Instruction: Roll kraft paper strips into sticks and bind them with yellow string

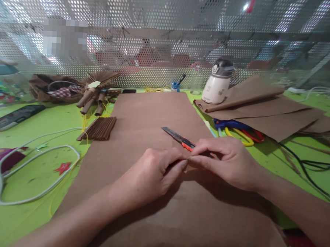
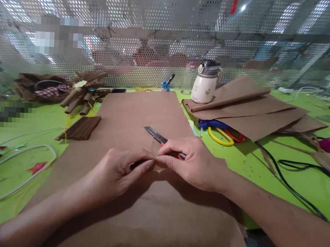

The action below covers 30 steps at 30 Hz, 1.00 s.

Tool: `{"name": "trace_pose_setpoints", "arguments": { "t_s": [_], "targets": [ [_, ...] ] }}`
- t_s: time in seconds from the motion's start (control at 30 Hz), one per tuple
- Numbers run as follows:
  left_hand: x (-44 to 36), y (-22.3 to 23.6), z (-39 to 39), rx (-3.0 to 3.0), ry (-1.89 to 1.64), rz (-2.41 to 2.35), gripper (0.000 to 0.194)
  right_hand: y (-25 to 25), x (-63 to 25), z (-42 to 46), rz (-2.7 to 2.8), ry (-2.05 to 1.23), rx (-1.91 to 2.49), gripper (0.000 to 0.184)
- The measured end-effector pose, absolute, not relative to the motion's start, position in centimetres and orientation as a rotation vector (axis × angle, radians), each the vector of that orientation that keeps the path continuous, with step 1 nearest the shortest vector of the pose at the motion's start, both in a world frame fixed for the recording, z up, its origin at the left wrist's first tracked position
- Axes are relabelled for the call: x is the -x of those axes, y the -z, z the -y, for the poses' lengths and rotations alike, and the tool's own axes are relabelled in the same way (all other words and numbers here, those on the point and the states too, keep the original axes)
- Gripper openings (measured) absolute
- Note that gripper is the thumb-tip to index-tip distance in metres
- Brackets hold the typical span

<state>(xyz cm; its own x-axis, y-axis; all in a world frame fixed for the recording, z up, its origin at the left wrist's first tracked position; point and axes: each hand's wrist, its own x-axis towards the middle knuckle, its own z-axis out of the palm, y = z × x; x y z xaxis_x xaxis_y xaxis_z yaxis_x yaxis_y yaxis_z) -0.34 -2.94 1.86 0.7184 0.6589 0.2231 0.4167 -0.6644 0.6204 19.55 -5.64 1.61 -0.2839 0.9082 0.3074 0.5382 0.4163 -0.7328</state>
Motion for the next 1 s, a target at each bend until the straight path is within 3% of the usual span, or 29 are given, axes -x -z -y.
{"name": "trace_pose_setpoints", "arguments": {
  "t_s": [0.23, 0.7, 1.0],
  "targets": [
    [0.8, -3.4, 2.3, -2.312, -0.424, -0.881, 0.029, -1.9, -20.1, 5.4, 1.922, -0.705, 1.309, 0.015],
    [1.2, -2.0, 1.3, -1.995, -0.394, -0.933, 0.03, -1.9, -21.0, 4.5, 1.62, -1.28, 1.311, 0.026],
    [1.1, -2.8, 1.1, -1.496, -0.333, -0.79, 0.025, -1.4, -21.5, 4.3, 1.526, -1.28, 1.136, 0.027]
  ]
}}
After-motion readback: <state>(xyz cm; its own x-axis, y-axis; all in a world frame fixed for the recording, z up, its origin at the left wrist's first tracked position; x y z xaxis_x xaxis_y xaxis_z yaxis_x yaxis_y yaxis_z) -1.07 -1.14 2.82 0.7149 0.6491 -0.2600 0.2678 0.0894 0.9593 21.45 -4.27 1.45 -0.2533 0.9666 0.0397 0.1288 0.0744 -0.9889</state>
